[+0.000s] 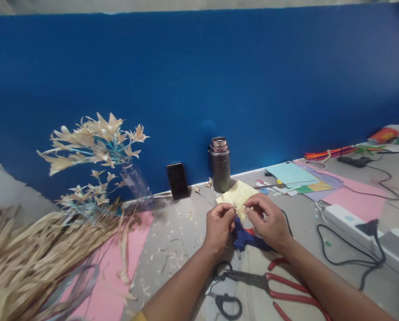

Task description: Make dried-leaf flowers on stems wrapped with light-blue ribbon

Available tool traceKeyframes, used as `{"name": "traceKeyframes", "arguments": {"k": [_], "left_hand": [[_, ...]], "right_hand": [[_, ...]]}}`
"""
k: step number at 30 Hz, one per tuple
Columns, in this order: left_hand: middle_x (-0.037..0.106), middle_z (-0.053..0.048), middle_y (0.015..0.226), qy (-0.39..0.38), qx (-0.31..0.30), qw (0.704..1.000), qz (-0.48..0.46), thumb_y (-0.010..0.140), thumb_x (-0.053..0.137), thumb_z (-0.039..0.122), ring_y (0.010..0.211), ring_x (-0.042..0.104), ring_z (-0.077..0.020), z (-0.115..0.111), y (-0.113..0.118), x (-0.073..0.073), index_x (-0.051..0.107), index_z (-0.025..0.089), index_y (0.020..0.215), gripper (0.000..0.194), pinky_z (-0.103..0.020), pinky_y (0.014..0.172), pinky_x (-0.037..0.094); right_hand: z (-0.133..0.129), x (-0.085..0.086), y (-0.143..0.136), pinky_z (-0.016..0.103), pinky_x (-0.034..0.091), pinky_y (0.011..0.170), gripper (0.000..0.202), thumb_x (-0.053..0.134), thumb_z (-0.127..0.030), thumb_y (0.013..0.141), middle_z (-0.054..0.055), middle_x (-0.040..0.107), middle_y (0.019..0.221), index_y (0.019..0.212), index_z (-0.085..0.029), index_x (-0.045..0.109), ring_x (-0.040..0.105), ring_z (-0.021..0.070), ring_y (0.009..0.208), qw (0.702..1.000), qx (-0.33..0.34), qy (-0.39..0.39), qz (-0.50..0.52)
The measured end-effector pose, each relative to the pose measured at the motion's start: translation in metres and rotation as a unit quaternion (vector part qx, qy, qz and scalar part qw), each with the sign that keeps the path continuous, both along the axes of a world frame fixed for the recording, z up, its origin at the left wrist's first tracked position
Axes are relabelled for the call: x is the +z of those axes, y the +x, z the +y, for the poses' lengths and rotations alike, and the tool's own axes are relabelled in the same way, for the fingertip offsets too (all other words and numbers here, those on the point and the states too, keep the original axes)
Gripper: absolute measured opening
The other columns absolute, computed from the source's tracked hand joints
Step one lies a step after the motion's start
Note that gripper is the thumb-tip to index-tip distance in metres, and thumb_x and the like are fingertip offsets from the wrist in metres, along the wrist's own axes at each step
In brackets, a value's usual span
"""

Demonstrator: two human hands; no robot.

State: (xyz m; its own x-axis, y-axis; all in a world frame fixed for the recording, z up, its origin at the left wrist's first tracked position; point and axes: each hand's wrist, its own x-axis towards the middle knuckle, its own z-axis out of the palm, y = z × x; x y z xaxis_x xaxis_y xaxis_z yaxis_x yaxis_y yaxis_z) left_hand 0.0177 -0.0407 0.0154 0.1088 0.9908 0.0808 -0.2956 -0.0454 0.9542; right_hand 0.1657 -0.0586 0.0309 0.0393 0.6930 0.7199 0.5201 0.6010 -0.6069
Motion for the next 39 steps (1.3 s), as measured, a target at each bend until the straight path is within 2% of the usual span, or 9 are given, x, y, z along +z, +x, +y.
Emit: {"name": "traceKeyframes", "arguments": {"k": [7,14,20,26,34,39], "left_hand": [[0.051,0.005,0.049,-0.008,-0.009,1.0,-0.01,0.069,0.079,0.039,0.044,0.041,-0.0072,-0.001,0.0,0.001,0.063,0.016,0.077,0.029,-0.02,0.045,0.031],[0.052,0.003,0.051,-0.006,-0.018,1.0,0.02,0.066,0.08,0.034,0.046,0.042,-0.0072,-0.003,-0.005,0.011,0.069,0.014,0.07,0.023,-0.02,0.048,0.03],[0.051,0.003,0.051,0.014,-0.019,0.998,0.061,0.068,0.077,0.025,0.049,0.041,-0.0075,-0.004,-0.009,0.015,0.072,0.014,0.063,0.013,-0.021,0.05,0.031],[0.055,0.002,0.051,0.031,0.021,0.997,0.068,0.07,0.076,0.026,0.048,0.044,-0.0087,-0.005,-0.005,0.013,0.076,0.014,0.068,0.013,-0.022,0.05,0.033],[0.06,0.0,0.054,0.009,0.006,0.999,0.05,0.068,0.081,0.033,0.046,0.048,-0.0087,-0.003,-0.004,0.007,0.078,0.013,0.074,0.021,-0.022,0.048,0.036],[0.063,-0.001,0.054,-0.037,-0.016,0.999,0.015,0.062,0.086,0.031,0.044,0.051,-0.0091,-0.001,-0.005,0.005,0.075,0.012,0.07,0.024,-0.022,0.047,0.037]], "right_hand": [[0.0,-0.004,-0.001,0.027,0.041,0.06,0.006,0.061,-0.018,0.085,0.0,0.061,0.076,0.08,-0.021,0.06,0.051,0.0138,0.063,0.998,0.025,-0.063,-0.016],[0.0,-0.002,0.001,0.025,0.043,0.059,0.006,0.062,-0.026,0.087,-0.002,0.063,0.073,0.083,-0.021,0.061,0.054,0.0134,0.062,0.984,0.088,-0.149,0.037],[0.002,0.001,0.003,0.025,0.044,0.061,0.011,0.064,-0.027,0.085,-0.002,0.063,0.074,0.078,-0.021,0.06,0.056,0.0132,0.064,0.975,0.131,-0.164,0.071],[0.006,-0.003,0.005,0.025,0.044,0.061,0.013,0.066,-0.032,0.086,-0.002,0.063,0.073,0.083,-0.02,0.063,0.056,0.0135,0.064,0.971,0.128,-0.18,0.087],[0.011,-0.006,0.011,0.026,0.046,0.067,0.013,0.065,-0.031,0.086,0.0,0.066,0.075,0.083,-0.019,0.067,0.059,0.0152,0.069,0.967,0.147,-0.19,0.083],[0.012,-0.007,0.012,0.026,0.047,0.066,0.011,0.064,-0.029,0.085,-0.001,0.068,0.073,0.083,-0.02,0.068,0.061,0.0158,0.068,0.965,0.137,-0.206,0.087]]}}
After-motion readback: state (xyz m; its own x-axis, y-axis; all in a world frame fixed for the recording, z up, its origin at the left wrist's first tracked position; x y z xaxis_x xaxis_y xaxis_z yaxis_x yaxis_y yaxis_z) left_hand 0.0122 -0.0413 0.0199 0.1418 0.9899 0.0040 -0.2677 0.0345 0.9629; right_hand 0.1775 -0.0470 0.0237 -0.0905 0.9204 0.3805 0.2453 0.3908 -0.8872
